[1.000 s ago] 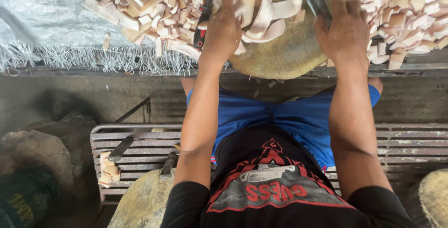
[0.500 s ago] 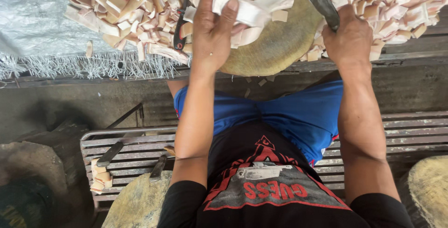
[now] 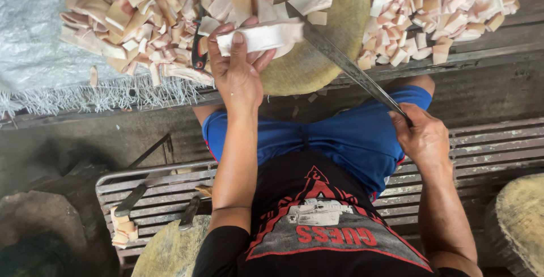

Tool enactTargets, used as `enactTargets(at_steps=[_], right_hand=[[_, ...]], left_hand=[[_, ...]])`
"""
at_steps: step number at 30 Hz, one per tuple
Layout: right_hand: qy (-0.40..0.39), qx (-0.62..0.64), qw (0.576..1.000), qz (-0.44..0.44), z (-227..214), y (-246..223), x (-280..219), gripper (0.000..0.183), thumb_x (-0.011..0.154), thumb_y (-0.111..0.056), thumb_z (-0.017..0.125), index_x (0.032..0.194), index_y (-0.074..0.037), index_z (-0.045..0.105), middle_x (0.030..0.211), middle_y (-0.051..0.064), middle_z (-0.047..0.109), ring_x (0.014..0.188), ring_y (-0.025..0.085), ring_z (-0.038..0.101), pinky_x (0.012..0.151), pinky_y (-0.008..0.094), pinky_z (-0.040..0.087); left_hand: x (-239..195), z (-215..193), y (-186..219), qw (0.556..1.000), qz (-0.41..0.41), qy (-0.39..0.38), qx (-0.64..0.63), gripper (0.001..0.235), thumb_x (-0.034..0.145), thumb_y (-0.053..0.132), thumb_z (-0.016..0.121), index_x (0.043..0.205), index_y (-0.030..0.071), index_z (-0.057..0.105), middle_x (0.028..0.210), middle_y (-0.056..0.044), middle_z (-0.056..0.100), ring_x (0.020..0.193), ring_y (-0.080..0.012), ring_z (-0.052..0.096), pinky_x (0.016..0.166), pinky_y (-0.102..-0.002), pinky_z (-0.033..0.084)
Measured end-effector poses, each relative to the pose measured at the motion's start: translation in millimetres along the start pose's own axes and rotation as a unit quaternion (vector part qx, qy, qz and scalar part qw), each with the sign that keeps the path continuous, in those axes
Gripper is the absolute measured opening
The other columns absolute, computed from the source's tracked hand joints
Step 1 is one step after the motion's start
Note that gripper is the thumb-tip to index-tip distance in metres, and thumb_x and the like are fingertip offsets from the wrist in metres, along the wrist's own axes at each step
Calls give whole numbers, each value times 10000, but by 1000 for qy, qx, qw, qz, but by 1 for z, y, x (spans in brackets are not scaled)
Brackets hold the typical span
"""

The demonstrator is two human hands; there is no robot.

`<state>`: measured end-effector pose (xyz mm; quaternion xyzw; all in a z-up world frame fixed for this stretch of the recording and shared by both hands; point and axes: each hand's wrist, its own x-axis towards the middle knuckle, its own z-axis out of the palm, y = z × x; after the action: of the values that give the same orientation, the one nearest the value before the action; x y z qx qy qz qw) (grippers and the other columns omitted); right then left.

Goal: The person sits on a bench and uses a large knife to slice strips of pork belly into small cubes on a round wooden cutting board. The person repeatedly picks up strips, cuts them, and moves the finished pieces to the side.

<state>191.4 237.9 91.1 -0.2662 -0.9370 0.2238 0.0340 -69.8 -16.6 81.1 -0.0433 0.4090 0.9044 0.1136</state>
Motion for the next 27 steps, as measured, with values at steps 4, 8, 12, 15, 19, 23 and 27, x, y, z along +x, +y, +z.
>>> enactTargets(at_steps=[4,8,12,15,19,23,27], right_hand=[[68,-13,998,-13,5,26,2,191,1070,-245,749,1123,-64,715,984,209,730,917,420,711,802,472,559],[92,-20,993,66,7,50,17,164,1134,-167,731,1104,-12,688,892,214,706,830,398,702,762,463,548],[68,214,974,31,25,47,24,103,1120,-65,644,1141,-6,562,914,150,704,768,181,682,707,354,551],[-9,279,960,14,47,31,27,291,1069,-38,617,1328,-18,485,892,174,632,670,216,580,590,372,484],[24,195,980,-35,63,13,21,571,1044,-30,598,1568,-15,371,896,226,684,781,332,697,698,407,538],[33,158,987,-11,50,10,13,585,1094,-73,588,1624,-40,344,835,248,699,746,389,723,690,425,552],[78,95,989,-78,42,9,7,542,1112,-70,603,1619,-36,414,894,275,695,782,409,726,696,426,563]], left_hand=[[3,30,-27,995,-33,-28,-91,313,1031,162,665,1293,126,498,1338,-237,654,1143,-405,712,903,-573,653],[3,56,-74,980,-83,-55,-173,321,1037,150,674,1307,124,502,1364,-242,640,1148,-426,693,923,-574,623],[-2,48,-117,978,-123,-38,-162,309,1028,126,662,1277,130,478,1396,-217,610,1238,-378,647,1023,-610,572],[-3,22,-135,985,-153,19,-79,312,1010,115,629,1280,130,473,1398,-192,595,1246,-340,626,1056,-576,537],[-11,-23,-131,978,-198,52,38,434,986,19,584,1374,133,425,1402,-134,508,1281,-295,607,1079,-480,543],[4,-35,-110,943,-220,-84,234,507,963,8,586,1442,96,447,1477,-140,485,1156,-305,683,991,-431,603],[41,-21,-94,893,-274,-220,282,494,953,14,592,1439,72,525,1478,-153,541,1095,-280,753,951,-405,646]])
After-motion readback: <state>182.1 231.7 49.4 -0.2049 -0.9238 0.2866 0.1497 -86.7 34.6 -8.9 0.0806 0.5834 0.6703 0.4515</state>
